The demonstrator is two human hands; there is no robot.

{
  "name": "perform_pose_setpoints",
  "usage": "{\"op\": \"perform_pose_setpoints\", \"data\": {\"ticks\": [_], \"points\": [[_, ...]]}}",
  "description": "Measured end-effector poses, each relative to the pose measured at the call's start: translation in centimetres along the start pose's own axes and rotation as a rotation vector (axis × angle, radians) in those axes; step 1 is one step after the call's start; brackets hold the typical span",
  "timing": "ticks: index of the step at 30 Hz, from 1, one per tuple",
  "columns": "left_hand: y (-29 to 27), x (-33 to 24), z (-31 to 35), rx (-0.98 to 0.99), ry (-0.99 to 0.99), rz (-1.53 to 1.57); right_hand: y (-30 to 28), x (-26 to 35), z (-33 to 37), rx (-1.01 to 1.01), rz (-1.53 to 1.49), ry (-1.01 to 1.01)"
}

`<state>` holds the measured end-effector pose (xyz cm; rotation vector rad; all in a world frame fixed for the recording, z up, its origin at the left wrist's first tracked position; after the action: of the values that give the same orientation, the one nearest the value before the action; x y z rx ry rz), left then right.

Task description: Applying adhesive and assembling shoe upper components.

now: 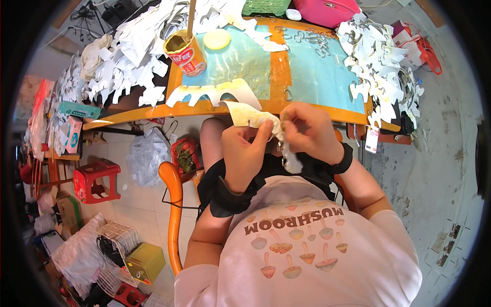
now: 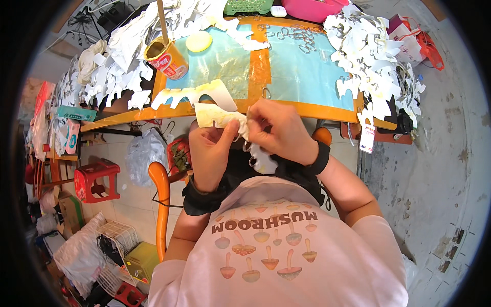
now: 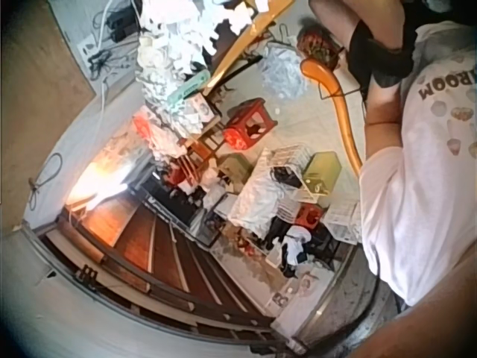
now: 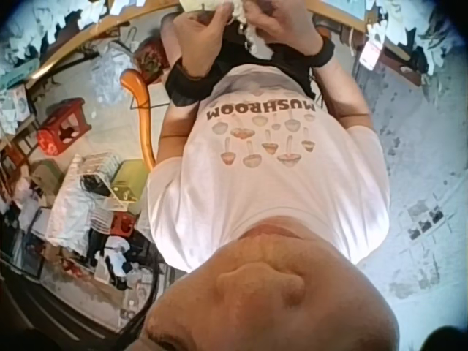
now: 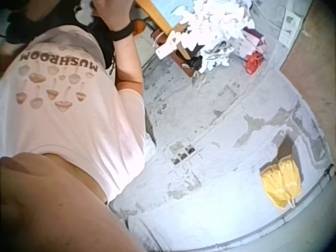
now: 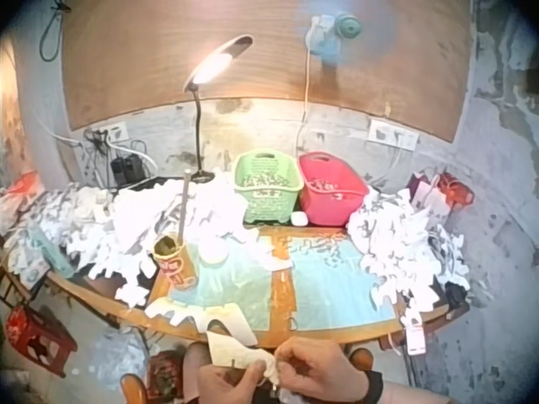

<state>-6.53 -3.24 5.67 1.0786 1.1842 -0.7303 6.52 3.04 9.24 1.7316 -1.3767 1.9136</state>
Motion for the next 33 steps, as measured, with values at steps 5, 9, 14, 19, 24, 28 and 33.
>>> {"op": "perform_pose_setpoints", "data": {"ticks": [5, 9, 14, 19, 24, 28, 33], "points": [[-2.0, 2.2, 0.2, -0.084, -0.021, -0.02, -5.7, 3.1, -1.2, -0.285, 0.129, -0.143], [-2.3, 0.8, 0.4, -0.214, 0.084, 0.107, -4.1, 2.6, -0.5, -0.182, 0.019, -0.06], [-1.6, 0.1, 0.9, -0.365, 0.129, 0.106, 1.1, -2.1, 0.2, -0.16, -0.388, 0.267], [-1.2, -1.1, 1.7, -0.415, 0.338, 0.034, 2.5, -1.5, -0.9, -0.183, -0.55, 0.333], [-1.2, -1.3, 1.5, -0.421, 0.528, -0.167, 3.5, -2.0, -1.3, -0.231, -0.537, 0.307], [-1.9, -0.7, 0.9, -0.485, 0.537, -0.056, 4.1, -2.6, -1.5, -0.322, -0.457, 0.278], [-2.1, 0.7, 0.0, -0.505, 0.425, -0.025, 3.1, -1.2, -1.3, -0.408, -0.092, 0.181]]}}
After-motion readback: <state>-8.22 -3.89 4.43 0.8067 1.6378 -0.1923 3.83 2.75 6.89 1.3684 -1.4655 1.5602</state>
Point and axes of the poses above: each hand's wrist, its own z-axis away from the middle knuckle, its own y-axis out of the palm, x = y × z, the point moved 9 cm from there along -z, towards the middle knuckle, and after that the axes turned 6 degrees about z, right-handed, at the moved point
